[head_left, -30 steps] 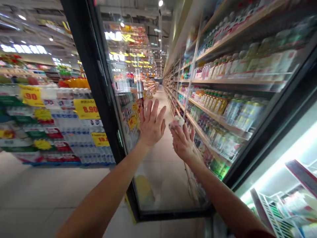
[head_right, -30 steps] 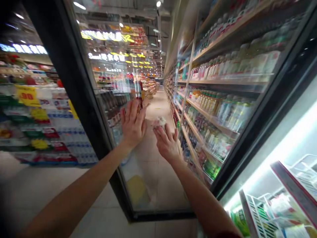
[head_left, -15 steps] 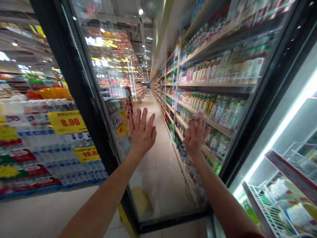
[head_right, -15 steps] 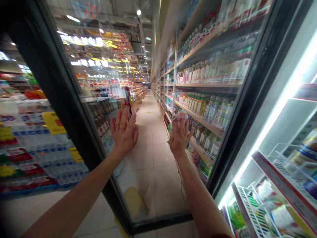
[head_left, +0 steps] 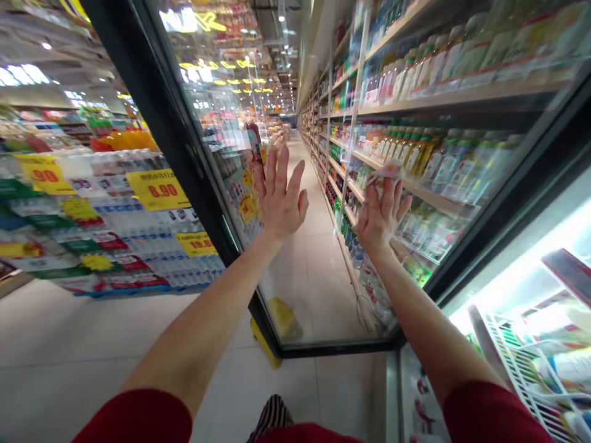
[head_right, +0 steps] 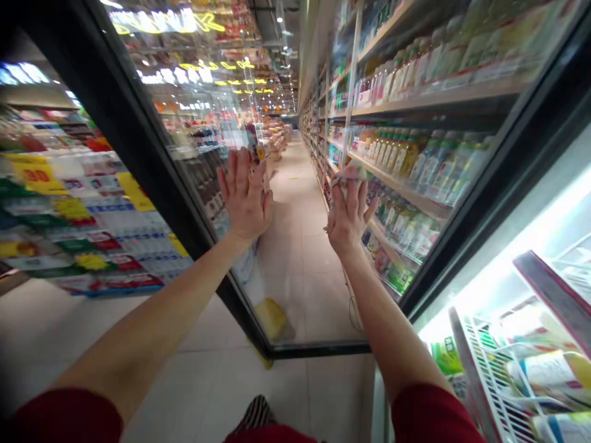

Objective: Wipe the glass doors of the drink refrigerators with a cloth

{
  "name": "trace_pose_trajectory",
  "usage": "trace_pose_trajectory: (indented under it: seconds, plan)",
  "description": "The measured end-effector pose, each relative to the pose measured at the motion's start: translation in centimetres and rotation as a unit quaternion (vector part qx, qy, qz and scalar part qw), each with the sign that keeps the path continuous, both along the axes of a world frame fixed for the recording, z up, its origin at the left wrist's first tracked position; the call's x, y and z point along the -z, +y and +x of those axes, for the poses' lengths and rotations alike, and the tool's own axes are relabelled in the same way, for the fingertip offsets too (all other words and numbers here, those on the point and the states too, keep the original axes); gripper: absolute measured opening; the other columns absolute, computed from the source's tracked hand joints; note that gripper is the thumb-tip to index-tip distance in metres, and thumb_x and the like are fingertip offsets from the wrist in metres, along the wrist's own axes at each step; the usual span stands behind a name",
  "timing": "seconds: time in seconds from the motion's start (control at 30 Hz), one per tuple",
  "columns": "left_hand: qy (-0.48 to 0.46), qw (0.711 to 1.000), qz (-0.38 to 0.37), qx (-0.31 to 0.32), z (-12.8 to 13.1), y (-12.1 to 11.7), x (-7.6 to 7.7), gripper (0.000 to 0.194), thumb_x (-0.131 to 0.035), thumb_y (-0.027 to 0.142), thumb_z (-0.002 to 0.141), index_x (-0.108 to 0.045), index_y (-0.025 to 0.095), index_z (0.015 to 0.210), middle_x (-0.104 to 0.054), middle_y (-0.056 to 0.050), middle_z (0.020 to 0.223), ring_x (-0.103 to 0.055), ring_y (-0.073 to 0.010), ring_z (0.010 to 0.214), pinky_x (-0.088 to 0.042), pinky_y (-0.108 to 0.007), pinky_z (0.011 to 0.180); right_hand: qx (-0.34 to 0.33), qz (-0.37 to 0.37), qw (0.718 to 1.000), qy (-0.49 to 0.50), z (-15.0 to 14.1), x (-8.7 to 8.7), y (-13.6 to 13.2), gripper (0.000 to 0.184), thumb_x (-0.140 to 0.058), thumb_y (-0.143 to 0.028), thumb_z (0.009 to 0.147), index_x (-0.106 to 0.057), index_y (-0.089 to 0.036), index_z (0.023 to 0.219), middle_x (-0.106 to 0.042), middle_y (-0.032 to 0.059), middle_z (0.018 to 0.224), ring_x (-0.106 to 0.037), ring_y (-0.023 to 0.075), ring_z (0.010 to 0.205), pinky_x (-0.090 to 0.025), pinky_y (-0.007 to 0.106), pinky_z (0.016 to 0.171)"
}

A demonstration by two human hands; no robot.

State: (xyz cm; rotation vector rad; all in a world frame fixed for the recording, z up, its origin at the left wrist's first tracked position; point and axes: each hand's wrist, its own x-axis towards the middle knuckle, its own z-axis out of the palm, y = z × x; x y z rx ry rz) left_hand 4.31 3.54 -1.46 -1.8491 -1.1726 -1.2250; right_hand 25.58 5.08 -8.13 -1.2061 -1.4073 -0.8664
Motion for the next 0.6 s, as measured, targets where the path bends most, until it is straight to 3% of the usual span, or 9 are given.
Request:
trace_pose_trajectory:
  seconds: [0.27, 0.47, 0.6]
  plan:
    - [0.008, 0.999, 0.039, -0.003, 0.1, 0.1, 0.2, 0.048, -0.040, 0.035, 0.083, -0.040, 0.021, 0.129, -0.027, -0.008, 0.145, -0.009, -0.0215, 0.137, -0.006, -0.046, 0.111, -0.034, 0.051, 0.998, 0.018, -1.1, 0.1, 0.1, 0.050, -0.035, -0.023, 0.083, -0.039, -0.021, 0.133, -0.035, 0.0110, 0.140, -0.016, 0.0275, 0.136, -0.014, 0.055, 0.106]
    - [0.025, 0.994, 0.103, -0.007, 0.1, 0.7, 0.4, 0.053, -0.046, 0.033, 0.081, -0.037, 0.024, 0.132, -0.024, -0.008, 0.146, -0.012, -0.0216, 0.136, -0.009, -0.045, 0.110, -0.029, 0.070, 0.997, -0.003, -0.5, 0.2, 0.3, 0.051, -0.037, -0.023, 0.083, -0.036, -0.023, 0.134, -0.038, 0.0113, 0.138, -0.020, 0.0276, 0.135, -0.015, 0.054, 0.107]
    - [0.017, 0.995, 0.101, -0.011, 0.2, 0.8, 0.4, 0.051, -0.045, 0.034, 0.081, -0.039, 0.024, 0.130, -0.026, -0.007, 0.145, -0.015, -0.0220, 0.136, -0.010, -0.046, 0.110, -0.051, 0.070, 0.996, -0.014, 0.0, 0.2, 0.5, 0.051, -0.039, -0.022, 0.082, -0.038, -0.024, 0.133, -0.039, 0.0092, 0.138, -0.021, 0.0269, 0.135, -0.016, 0.053, 0.107]
